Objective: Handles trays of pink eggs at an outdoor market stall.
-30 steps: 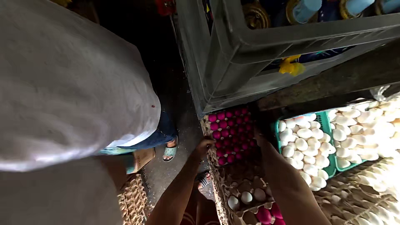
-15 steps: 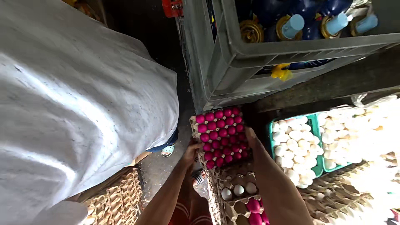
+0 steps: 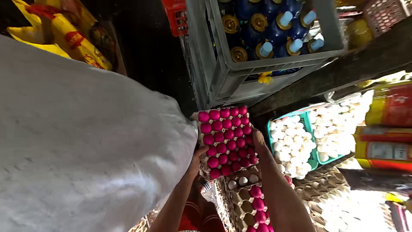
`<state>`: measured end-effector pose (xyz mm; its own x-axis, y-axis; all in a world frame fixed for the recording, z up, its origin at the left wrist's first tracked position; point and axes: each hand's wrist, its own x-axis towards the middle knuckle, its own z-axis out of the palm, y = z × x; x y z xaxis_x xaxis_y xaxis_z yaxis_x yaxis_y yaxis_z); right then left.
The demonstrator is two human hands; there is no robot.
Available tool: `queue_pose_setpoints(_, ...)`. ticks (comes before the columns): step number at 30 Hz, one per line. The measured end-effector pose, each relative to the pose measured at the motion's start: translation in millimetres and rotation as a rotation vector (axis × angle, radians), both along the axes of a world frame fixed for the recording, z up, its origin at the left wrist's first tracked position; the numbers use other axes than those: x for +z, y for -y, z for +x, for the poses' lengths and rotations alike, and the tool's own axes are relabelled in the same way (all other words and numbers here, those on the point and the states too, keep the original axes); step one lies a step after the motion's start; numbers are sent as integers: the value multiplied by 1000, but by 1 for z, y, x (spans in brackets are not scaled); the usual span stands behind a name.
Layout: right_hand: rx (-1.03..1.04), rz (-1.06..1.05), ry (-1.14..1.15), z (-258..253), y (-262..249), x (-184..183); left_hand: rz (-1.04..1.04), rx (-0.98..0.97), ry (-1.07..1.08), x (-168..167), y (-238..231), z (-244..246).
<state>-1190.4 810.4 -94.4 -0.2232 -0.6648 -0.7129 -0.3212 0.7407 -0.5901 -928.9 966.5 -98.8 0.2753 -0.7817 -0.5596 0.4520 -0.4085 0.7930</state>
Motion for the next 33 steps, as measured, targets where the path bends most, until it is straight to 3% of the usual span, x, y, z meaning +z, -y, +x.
queue_pose_setpoints(9,117,-45,-63,-10,0,100,-80,60,33,87,-7,-18)
queue_pose_setpoints(16,189,-188,-13,-15,-50,192,-98,32,163,159,-40,-12)
queue_pose_setpoints(19,144,-231,126,-14,-94,223,-110,-40,254,202,-57,8)
queue_pose_setpoints(25,-163,-337,367,-2,-202,241,-200,-175,286,256,-116,31)
queue_pose_setpoints(33,-412,-439,563,-27,-335,283,-246,-473,227,279,-159,22)
